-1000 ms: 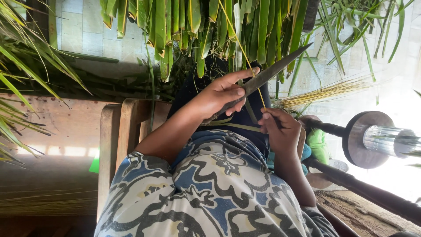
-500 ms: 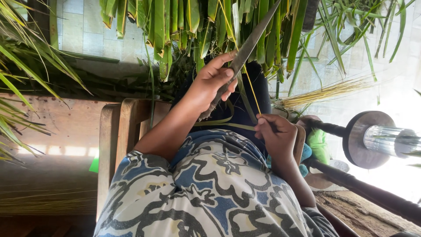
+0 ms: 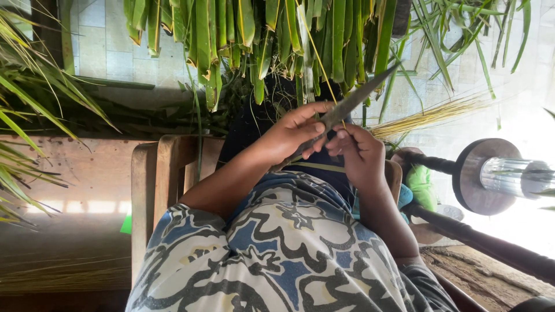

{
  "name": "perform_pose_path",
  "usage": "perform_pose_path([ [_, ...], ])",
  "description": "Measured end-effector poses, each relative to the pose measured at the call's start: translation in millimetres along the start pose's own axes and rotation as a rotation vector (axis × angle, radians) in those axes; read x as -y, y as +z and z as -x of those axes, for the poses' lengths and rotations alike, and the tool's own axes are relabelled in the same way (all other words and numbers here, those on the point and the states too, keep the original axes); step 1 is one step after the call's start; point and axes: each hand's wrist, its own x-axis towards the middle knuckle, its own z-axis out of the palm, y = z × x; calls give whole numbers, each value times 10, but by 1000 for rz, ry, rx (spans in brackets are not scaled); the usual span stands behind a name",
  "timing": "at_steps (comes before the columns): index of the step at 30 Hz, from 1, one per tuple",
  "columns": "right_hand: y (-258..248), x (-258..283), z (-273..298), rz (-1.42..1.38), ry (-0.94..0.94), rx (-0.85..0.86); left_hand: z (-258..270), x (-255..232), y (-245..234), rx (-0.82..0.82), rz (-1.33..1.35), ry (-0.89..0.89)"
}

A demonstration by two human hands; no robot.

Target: Stripping the leafy part from palm fronds using a knife to extract the midribs

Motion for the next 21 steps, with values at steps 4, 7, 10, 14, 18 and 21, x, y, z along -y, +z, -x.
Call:
perform_pose_path([
  [4,-28,8,28,-24,15,29,21,-82,11,28,66,2],
  [7,-62,-37,81,-59,47,57,6,-177,-25,16,31,-29],
  [10,-107,-131,130,-81,98,64,-26,-221,-59,-24,82,22],
  [14,-147,-192,155,-26,145,73,-55,-231,-181,-47,88,86],
  [18,-187,-379,204,48,203,72,-69,-336,-214,-82,59,85],
  [21,-201,-451,198,40,186,98,-83,-321,-152,-77,13,74],
])
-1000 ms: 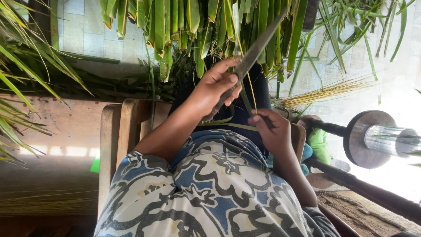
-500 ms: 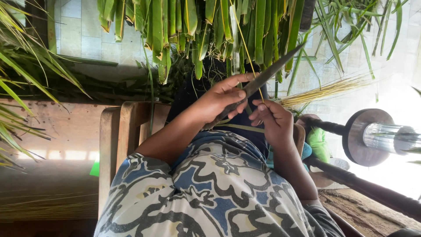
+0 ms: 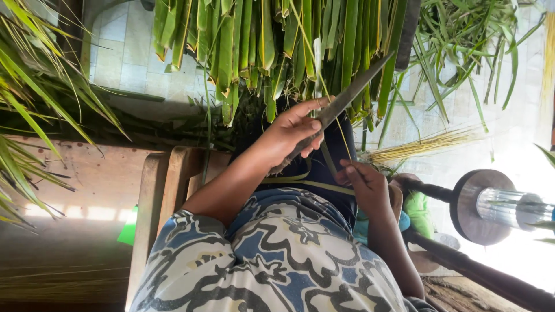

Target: Stripping the leafy part from palm fronds using a knife to extract the midribs

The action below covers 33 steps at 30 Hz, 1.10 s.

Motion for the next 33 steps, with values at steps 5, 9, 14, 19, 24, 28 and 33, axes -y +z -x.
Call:
perform_pose_path([
  [5,32,441,-71,1,-90,-40,-3,132,108,25,18,-28],
  [9,63,455,-158,104,-125,-151,-15,332,152,75,20,-71],
  [14,55,491,-90,92,-150,-156,0,345,59,10,22,-124],
  [19,-48,396,-16,105,-134,-38,-23,130,-23,-72,-85,-177],
  [24,28,321,-27,-92,-38,22,39,205,77,-29,-77,-219],
  [28,50,355,-124,-171,-26,-37,64,378,142,19,-12,-208],
  [33,31,385,-130,-91,-63,-23,19,329,64,30,-35,-132],
])
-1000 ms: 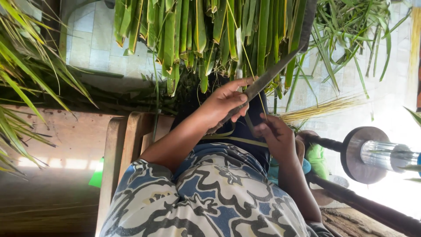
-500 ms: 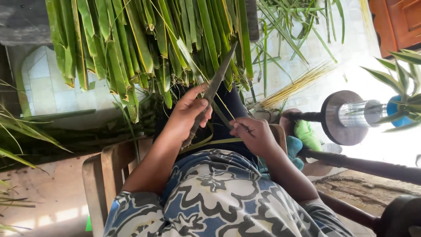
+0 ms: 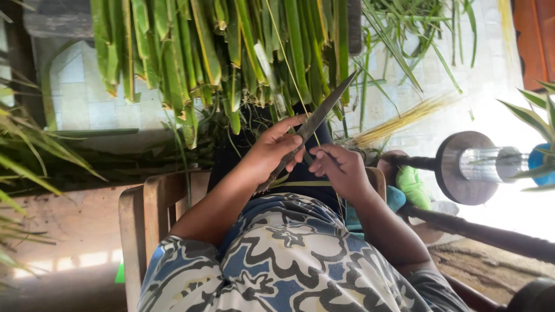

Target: Stripping the leafy part from palm fronds using a knife to extract the midribs

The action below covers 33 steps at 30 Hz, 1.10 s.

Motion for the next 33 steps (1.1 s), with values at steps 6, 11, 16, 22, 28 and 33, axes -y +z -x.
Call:
perform_pose_path([
  [6,-106,-189,116,76,2,11,-99,-212,-123,-15,-1,45],
  [11,-313,-194,163,140,31,-24,-116,-404,-98,-91,-11,17],
  [16,-590,-305,150,358,-41,-63,-107,-485,-148,-115,9,26],
  [22,-936,-346,158,554,22,-148,-72,-707,-211,-155,93,110],
  [28,-1156,-107,24,165,222,-475,-4,-843,-219,-406,224,265],
  [33,-1158,69,-99,-198,202,-848,24,-768,-319,-721,304,320],
])
